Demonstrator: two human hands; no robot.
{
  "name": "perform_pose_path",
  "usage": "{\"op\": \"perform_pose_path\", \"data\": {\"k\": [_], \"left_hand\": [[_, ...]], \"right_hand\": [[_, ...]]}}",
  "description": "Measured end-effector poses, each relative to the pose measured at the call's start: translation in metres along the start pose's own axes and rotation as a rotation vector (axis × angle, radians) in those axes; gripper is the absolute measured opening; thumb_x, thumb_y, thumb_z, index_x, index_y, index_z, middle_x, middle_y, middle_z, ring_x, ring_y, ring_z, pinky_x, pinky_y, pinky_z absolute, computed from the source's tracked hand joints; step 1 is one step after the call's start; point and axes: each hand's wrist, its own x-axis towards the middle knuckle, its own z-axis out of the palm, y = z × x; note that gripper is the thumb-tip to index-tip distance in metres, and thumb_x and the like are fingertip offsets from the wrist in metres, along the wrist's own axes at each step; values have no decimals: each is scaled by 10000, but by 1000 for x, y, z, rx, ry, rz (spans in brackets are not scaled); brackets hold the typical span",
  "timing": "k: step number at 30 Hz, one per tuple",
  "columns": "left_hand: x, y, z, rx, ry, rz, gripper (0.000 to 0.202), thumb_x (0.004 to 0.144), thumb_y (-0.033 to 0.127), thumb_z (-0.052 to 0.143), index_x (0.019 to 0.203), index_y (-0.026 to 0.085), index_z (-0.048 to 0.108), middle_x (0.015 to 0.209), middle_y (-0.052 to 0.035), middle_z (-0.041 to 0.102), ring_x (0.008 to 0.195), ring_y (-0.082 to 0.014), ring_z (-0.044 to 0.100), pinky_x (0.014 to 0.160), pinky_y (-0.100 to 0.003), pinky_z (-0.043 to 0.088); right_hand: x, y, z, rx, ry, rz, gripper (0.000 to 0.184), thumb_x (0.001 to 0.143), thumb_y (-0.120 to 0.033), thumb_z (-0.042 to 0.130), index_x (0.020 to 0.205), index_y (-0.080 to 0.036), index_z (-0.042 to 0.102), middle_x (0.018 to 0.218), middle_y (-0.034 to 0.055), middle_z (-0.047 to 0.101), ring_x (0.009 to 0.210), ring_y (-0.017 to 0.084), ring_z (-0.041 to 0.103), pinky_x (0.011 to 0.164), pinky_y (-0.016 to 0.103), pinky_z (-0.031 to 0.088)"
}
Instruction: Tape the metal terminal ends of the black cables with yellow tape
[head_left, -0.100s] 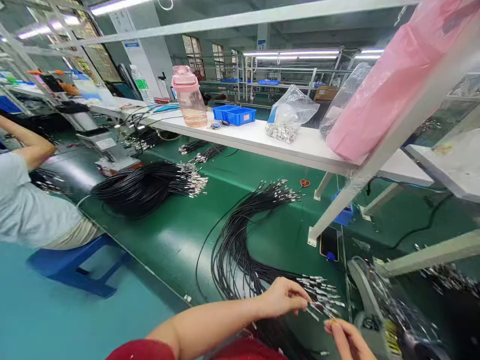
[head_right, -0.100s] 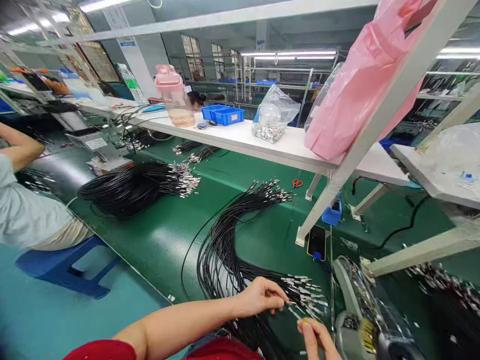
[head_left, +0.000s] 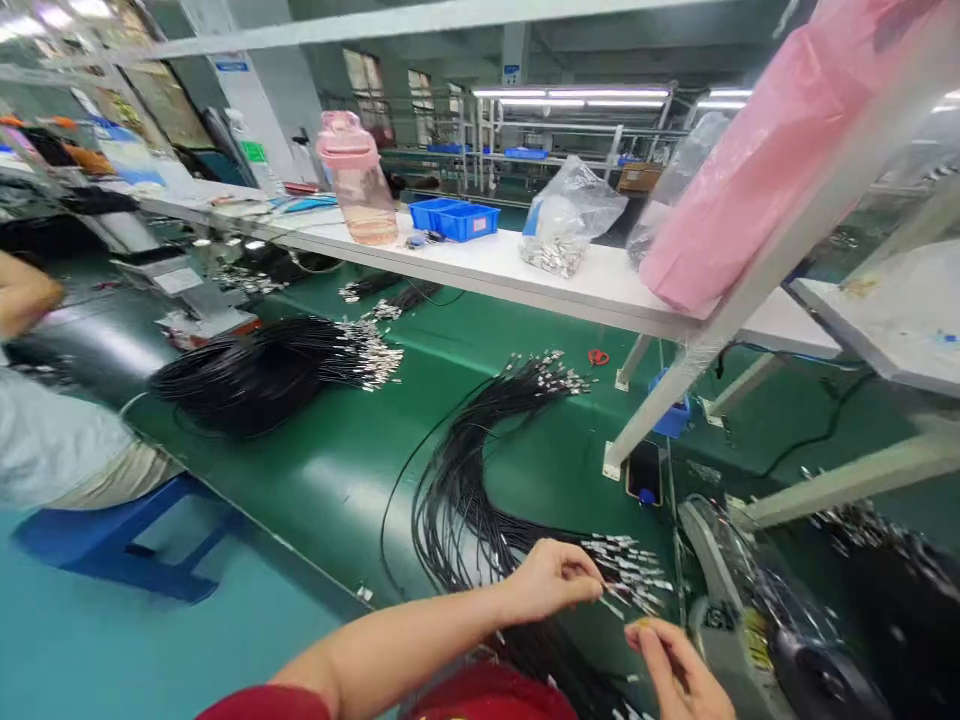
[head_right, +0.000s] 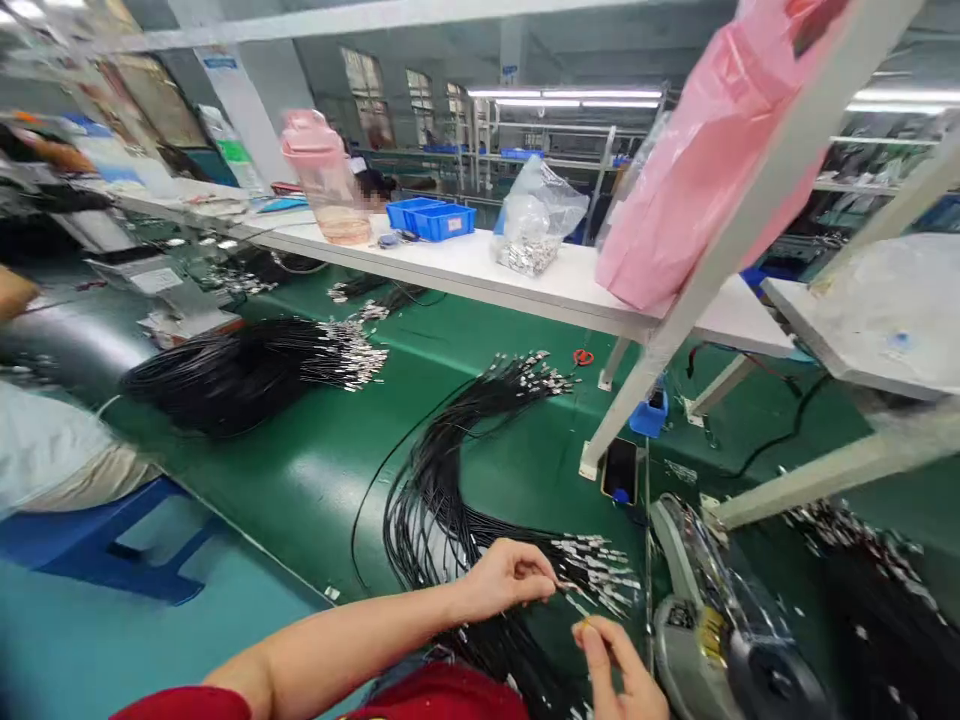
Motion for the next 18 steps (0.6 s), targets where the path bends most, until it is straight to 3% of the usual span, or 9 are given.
{"op": "perform_pose_path", "data": {"k": [4,7,18], "left_hand": [[-17,12,-2,61,7,62,262,811,350,643,837,103,728,693,-21,647,639,-120,532,617,-210,403],[-19,13,-4,82,-54,37,282,858,379,610,875,115,706,689,-6,621,638,-120,511,604,-208,383],[-22,9,0,152,-147,35,300,882,400,585,879,119,687,687,3,570,632,-120,458,593,-216,348]], "right_hand": [[-22,-34,12,-36,-59,-224,326,880,-474,547,848,-193,708,874,67,746,790,221,695,739,253,529],[-24,-48,17,-83,-66,-281,267,916,-358,513,813,-192,695,790,38,719,741,190,654,709,247,485],[-22,-34,26,1,-73,-250,209,896,-269,575,763,-183,713,748,7,712,694,153,618,671,221,442]]}}
